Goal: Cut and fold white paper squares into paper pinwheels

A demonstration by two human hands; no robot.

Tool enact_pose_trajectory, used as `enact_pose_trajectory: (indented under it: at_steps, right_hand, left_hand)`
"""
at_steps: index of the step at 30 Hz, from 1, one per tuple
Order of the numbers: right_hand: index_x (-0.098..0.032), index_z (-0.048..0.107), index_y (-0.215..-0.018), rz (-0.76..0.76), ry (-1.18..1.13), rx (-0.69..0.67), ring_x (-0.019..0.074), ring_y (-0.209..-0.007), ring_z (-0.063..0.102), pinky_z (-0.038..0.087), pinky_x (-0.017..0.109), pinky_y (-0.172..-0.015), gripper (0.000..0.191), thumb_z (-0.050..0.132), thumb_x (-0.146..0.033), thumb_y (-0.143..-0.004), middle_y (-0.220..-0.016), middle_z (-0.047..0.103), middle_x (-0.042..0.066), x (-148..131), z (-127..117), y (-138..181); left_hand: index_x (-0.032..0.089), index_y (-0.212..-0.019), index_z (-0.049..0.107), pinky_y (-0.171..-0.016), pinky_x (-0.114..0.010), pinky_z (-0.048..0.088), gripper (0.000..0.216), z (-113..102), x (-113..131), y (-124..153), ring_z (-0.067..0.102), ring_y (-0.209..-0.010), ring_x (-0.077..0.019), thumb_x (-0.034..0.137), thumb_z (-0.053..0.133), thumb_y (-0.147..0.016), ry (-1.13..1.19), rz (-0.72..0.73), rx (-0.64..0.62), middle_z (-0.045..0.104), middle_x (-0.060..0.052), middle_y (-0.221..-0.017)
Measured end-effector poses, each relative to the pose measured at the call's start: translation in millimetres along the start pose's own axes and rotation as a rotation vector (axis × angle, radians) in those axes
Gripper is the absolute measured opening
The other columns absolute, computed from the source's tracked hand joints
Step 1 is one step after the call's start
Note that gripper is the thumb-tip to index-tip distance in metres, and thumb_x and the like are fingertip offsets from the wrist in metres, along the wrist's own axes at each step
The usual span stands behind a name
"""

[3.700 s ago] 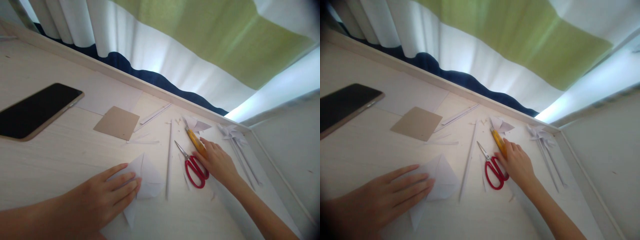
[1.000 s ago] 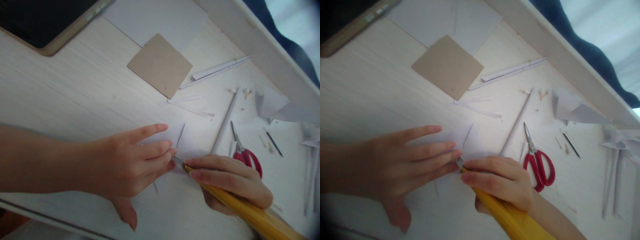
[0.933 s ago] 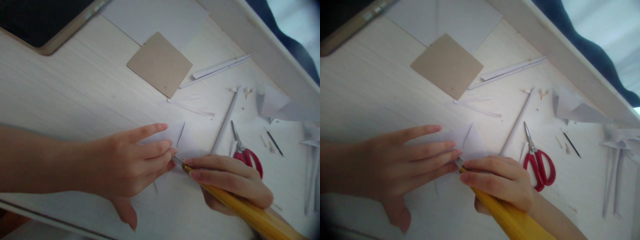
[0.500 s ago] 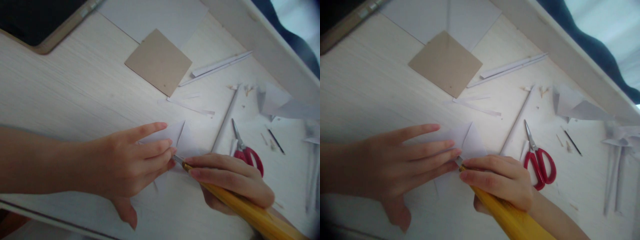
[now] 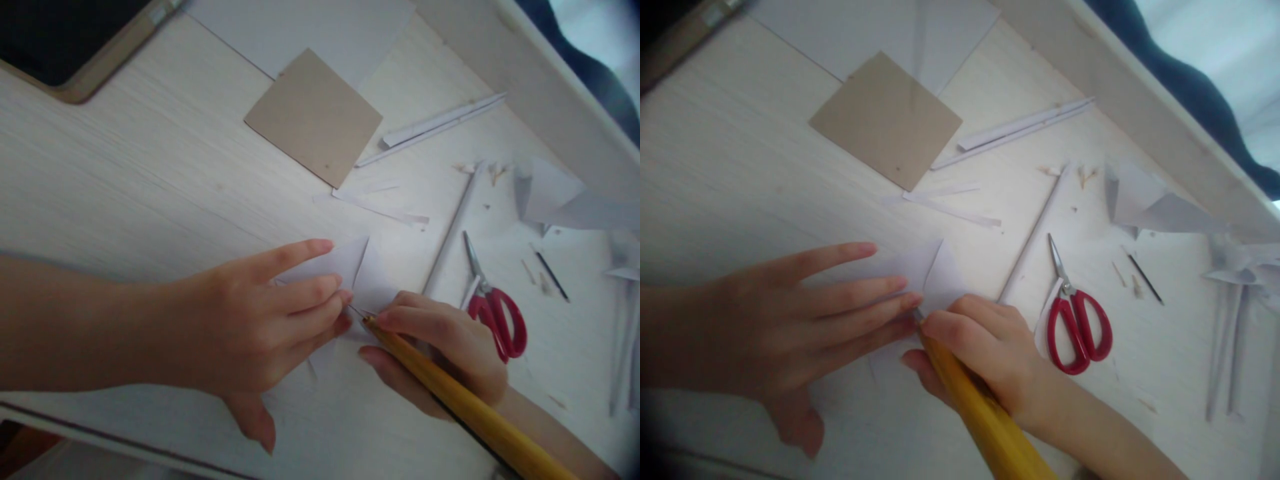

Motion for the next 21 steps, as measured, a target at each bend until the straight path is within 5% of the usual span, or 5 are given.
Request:
enact_pose_trajectory:
  at_steps: [4, 21]
  right_hand:
    - [-0.016, 0.053, -0.073, 0.075, 0.057, 0.051, 0.0097, -0.047, 0.048, 0.038, 0.021, -0.039, 0.004, 0.054, -0.012, -0.072, -0.058, 0.054, 0.001, 0.2, 2.7, -4.0]
    - [-0.013, 0.054, -0.075, 0.003, 0.162, 0.129, 0.0101, -0.043, 0.048, 0.039, 0.022, -0.036, 0.004, 0.053, -0.011, -0.072, -0.052, 0.054, 0.001, -6.3, -0.1, -1.7]
  left_hand:
    - [0.024, -0.101, 0.06, -0.105, -0.042, 0.02, 0.05, -1.2, -0.9, -0.6, 0.048, -0.104, -0.0229, 0.059, 0.04, -0.071, 0.027, -0.014, 0.015, 0.06, -0.001, -0.105]
    - [0.021, -0.1, 0.06, -0.105, -0.045, 0.018, 0.063, 0.4, -0.4, -0.4, 0.049, -0.102, -0.0235, 0.068, 0.034, -0.068, 0.03, 0.003, 0.005, 0.058, -0.004, -0.109]
Point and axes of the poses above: each hand's wrist, its own y-axis away from the middle knuckle, its own z-axis out of the palm, x = y × z, the point moved 6 cm from there along -y, towards the middle knuckle
